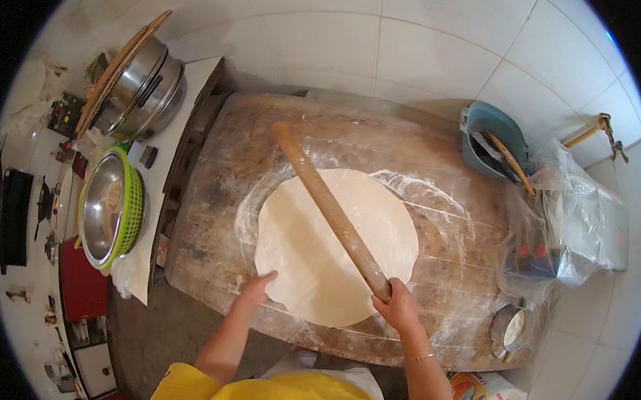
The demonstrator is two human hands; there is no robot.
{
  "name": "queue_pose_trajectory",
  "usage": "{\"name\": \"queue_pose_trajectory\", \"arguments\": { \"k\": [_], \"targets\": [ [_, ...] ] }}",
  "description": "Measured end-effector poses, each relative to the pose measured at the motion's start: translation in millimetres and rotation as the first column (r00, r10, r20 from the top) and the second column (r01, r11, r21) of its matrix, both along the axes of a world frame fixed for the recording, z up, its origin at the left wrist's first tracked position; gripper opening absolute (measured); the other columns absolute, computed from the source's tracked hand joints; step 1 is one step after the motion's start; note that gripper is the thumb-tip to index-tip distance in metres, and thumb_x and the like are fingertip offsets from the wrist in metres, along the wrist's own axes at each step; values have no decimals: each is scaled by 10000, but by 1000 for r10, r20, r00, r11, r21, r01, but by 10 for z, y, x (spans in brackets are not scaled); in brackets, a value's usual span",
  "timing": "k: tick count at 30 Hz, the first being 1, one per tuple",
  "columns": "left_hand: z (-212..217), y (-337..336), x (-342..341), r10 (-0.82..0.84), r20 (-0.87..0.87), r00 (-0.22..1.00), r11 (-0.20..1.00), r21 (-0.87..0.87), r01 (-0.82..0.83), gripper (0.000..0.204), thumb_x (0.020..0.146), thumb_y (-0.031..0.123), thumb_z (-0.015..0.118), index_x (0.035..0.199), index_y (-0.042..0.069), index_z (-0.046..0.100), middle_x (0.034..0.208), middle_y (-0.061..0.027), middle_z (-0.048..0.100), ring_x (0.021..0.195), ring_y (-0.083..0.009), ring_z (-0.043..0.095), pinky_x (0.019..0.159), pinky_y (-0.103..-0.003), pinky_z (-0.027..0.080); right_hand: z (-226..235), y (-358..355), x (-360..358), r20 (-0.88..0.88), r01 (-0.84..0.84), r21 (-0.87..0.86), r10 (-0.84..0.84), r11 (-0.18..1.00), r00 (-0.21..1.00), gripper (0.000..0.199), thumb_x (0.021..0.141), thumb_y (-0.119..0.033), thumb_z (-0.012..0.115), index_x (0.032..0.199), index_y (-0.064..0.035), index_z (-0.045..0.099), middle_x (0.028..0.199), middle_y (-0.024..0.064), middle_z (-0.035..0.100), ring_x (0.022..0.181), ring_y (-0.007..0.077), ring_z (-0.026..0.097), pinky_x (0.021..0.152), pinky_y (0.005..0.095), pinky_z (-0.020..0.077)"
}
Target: The person uses a long wooden rolling pin to flatten and stretch a piece of dough on a floured wooden table, frequently rolling and unrolling the dough around the pin while dusting it with flour from a small cup.
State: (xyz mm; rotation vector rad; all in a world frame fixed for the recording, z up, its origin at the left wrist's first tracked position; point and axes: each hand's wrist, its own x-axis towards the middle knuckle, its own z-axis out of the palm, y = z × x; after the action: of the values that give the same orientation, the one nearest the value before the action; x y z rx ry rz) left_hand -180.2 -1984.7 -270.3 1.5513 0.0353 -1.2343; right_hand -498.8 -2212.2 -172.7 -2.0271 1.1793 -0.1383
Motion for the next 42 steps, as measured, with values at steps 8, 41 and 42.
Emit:
{"name": "queue_pose_trajectory", "arguments": {
  "k": [8, 41, 42],
  "targets": [
    [-98, 177, -1363, 396, -526, 753, 898, 49, -438, 344, 963, 249, 573, 1248, 63, 523, 1157, -95, 632, 975, -251, 658, 788, -375, 570, -266, 263, 617, -30, -386, 14, 386, 922, 922, 491, 764, -343, 734, 1080, -36, 519, 972, 191, 616, 858, 384, 631, 732, 450, 519],
    [472, -604, -1025, -390, 616, 684, 894, 75, 442, 307, 909, 161, 599, 1183, 26, 576, 1139, -121, 609, 989, -248, 590, 837, -395, 478, -513, 527, 658, -2, -128, -136, 129, 982, 992, 421, 776, -227, 718, 1137, -39, 610, 925, 159, 671, 923, 361, 625, 808, 457, 494],
    [596, -578, -962, -495, 829, 260, 763, 272, 586, 366, 888, 144, 611, 1233, 36, 554, 1209, -112, 583, 1083, -265, 553, 908, -423, 447, -476, 524, 675, -20, -51, -72, 49, 996, 999, 431, 776, -220, 716, 1148, -34, 602, 970, 163, 666, 951, 359, 618, 828, 459, 490]
  ]
}}
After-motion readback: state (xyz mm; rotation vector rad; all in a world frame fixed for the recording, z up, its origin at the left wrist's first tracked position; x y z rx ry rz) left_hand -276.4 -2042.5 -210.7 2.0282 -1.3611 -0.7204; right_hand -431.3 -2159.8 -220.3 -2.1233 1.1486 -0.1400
